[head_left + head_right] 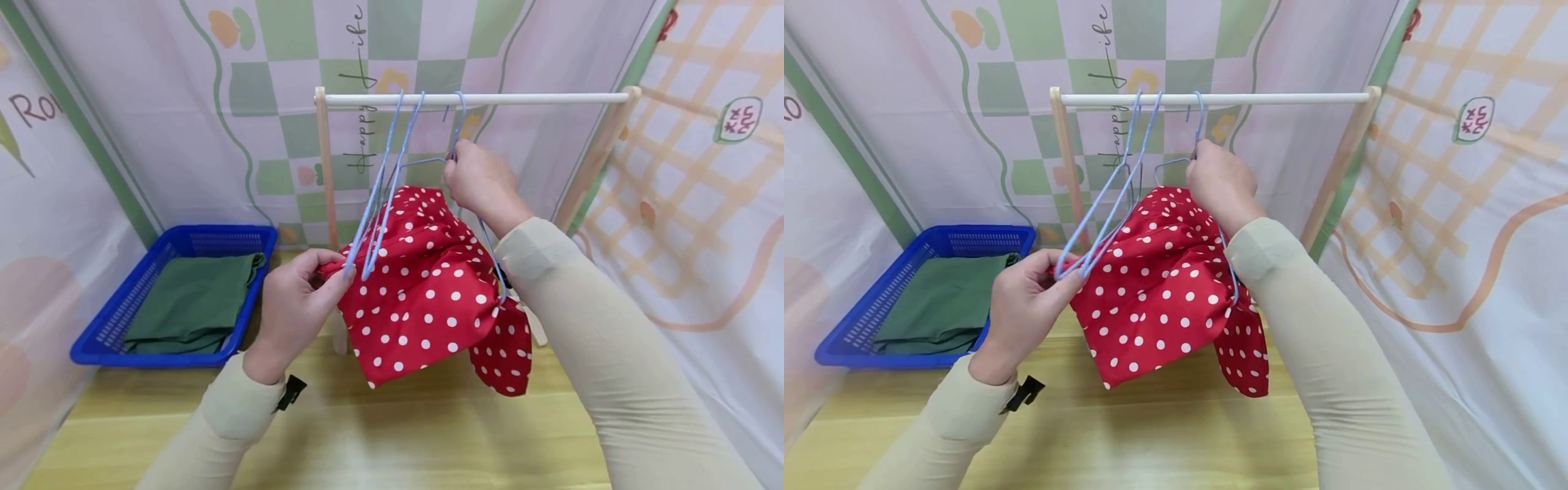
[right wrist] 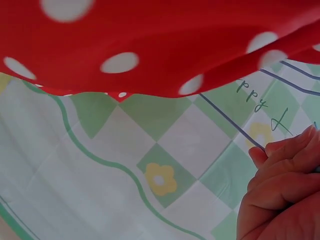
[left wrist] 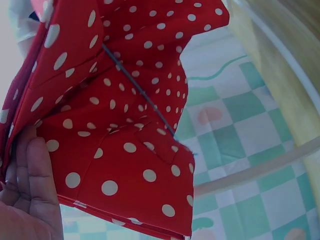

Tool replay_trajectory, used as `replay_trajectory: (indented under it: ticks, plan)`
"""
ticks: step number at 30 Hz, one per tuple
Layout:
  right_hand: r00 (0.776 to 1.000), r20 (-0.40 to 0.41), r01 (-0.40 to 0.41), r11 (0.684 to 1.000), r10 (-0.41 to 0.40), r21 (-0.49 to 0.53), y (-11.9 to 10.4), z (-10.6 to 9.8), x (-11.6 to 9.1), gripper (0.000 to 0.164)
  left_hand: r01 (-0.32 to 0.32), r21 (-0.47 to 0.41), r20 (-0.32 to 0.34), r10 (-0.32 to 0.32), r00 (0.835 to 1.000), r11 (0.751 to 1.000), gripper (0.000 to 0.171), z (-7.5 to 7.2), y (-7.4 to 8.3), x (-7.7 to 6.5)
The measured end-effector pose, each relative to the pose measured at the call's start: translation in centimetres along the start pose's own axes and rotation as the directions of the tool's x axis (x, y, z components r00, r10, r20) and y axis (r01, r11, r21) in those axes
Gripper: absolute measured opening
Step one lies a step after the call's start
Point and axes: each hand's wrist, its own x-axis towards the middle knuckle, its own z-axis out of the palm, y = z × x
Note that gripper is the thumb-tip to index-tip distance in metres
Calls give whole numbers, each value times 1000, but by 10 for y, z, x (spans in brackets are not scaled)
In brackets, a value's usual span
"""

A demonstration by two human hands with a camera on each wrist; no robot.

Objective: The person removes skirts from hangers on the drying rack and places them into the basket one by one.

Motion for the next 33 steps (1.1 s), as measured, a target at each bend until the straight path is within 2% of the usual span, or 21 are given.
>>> replay_trajectory:
  ticks: [6,13,33]
  plan:
    - [1000,8,-4,1000,4,8,0,0,1,31,-13,44,3,12,1000,999,16,-15,3,3]
    - [1000,17,-9,1000,9,20,-1,0,0,32,-2,50,26,0,1000,999,15,-27,3,0]
    - [1000,6,-4,1000,4,7,-1,0,1,32,33,71,24,-35,999,997,13,-48,-4,-13]
